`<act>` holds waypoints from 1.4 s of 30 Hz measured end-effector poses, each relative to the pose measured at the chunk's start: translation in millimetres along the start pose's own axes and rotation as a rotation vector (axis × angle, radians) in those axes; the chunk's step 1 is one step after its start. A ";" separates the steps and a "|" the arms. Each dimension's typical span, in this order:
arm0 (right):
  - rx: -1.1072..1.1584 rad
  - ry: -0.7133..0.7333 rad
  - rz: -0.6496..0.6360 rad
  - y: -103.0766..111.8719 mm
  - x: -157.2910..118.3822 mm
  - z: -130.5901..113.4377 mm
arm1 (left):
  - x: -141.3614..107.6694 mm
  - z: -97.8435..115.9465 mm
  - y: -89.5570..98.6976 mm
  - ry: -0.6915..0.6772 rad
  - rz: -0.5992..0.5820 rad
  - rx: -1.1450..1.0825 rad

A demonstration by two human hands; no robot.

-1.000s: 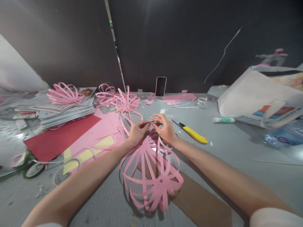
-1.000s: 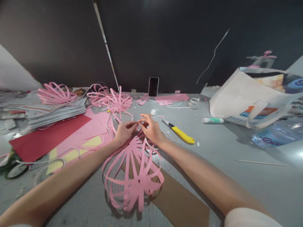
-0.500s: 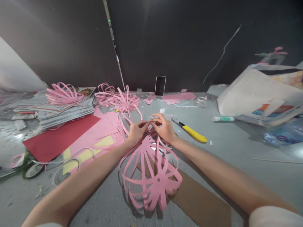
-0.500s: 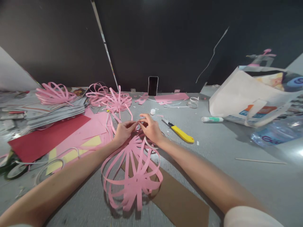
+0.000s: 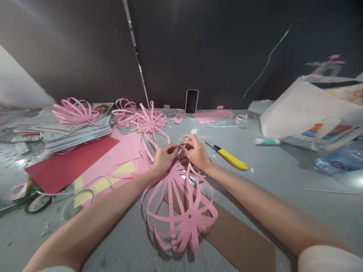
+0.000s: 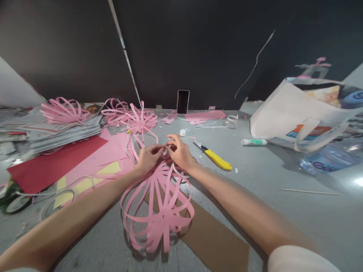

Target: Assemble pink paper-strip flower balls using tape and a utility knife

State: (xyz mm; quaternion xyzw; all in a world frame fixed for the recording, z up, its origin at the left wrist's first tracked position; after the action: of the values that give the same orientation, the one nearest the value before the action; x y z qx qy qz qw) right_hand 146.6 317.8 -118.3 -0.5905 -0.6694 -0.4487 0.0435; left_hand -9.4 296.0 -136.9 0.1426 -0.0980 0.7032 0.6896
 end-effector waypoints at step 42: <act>0.053 -0.074 0.042 2.3 1.4 2.3 | 2.4 -6.0 -3.3 0.051 -0.026 -0.085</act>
State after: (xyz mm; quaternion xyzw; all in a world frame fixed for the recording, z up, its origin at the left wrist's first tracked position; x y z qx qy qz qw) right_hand 149.2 320.1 -117.6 -0.6193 -0.6696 -0.4077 0.0438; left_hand -6.5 300.4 -141.9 0.0966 -0.1085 0.6927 0.7064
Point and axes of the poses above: each hand's wrist, its own x-axis towards the middle knuckle, its own y-axis out of the back of the hand, z = x × y, the point moved 7 cm from there along x, towards the middle knuckle, and after that the axes turned 13 degrees about -x, right-handed, at the moved point
